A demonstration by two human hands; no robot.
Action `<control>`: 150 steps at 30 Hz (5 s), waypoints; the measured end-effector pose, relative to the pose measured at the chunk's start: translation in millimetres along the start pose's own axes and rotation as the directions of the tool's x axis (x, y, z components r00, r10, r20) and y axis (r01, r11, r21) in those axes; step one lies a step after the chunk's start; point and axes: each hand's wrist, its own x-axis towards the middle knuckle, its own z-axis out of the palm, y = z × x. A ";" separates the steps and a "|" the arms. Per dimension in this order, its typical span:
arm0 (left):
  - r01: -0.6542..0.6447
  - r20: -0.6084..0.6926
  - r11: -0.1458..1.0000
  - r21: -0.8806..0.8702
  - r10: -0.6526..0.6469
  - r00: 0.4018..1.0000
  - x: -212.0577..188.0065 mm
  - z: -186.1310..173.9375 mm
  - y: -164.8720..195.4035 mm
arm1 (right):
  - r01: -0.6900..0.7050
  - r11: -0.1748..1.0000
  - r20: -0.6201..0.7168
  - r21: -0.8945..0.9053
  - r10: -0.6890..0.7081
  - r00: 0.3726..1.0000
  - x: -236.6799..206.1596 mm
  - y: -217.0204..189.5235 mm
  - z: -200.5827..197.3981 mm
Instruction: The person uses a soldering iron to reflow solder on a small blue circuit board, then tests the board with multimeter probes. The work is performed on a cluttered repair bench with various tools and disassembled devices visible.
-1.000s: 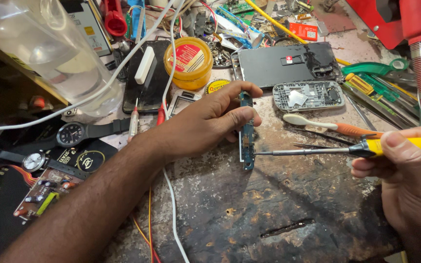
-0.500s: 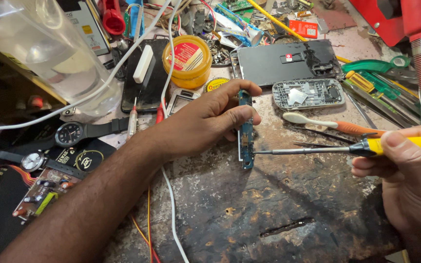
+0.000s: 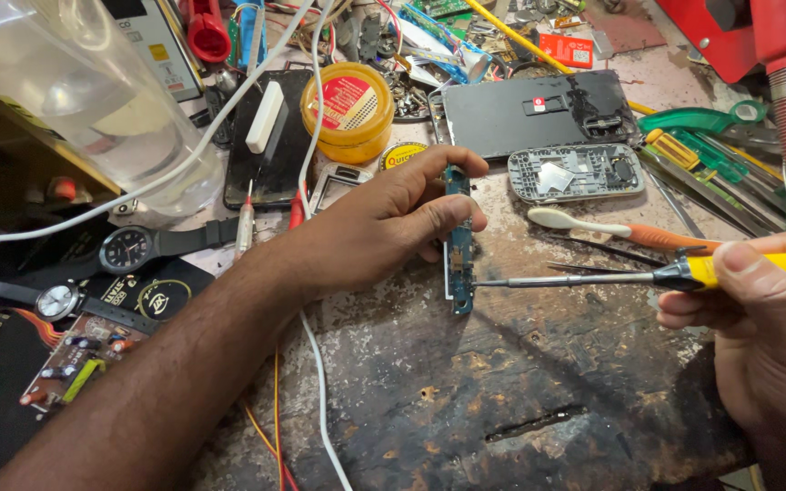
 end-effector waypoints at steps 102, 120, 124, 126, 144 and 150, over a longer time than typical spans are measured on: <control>-0.028 0.014 1.000 -0.002 0.028 1.000 2.7 0.6 -2.6 | 0.069 0.994 -0.004 -0.087 -0.069 0.998 -4.6 -2.0 1.3; -0.027 0.011 1.000 0.014 0.027 1.000 2.0 0.7 -0.8 | 0.069 0.995 0.006 -0.066 -0.068 0.998 -4.7 -4.3 3.0; -0.010 0.007 1.000 0.013 0.010 1.000 1.4 0.7 -0.1 | 0.073 0.993 -0.001 -0.089 -0.073 0.997 -5.9 -6.0 4.3; -0.022 0.013 1.000 0.007 0.022 1.000 1.9 0.6 0.2 | 0.081 0.993 0.006 -0.088 -0.081 0.997 -6.3 -6.8 5.0; -0.002 0.006 1.000 0.013 0.002 1.000 1.0 1.2 1.6 | 0.067 0.990 0.004 -0.128 -0.067 0.998 -8.1 -12.6 9.6; 0.013 -0.002 1.000 0.017 -0.013 1.000 0.3 0.8 1.7 | 0.064 0.995 0.012 -0.075 -0.063 0.998 -6.2 -8.5 6.7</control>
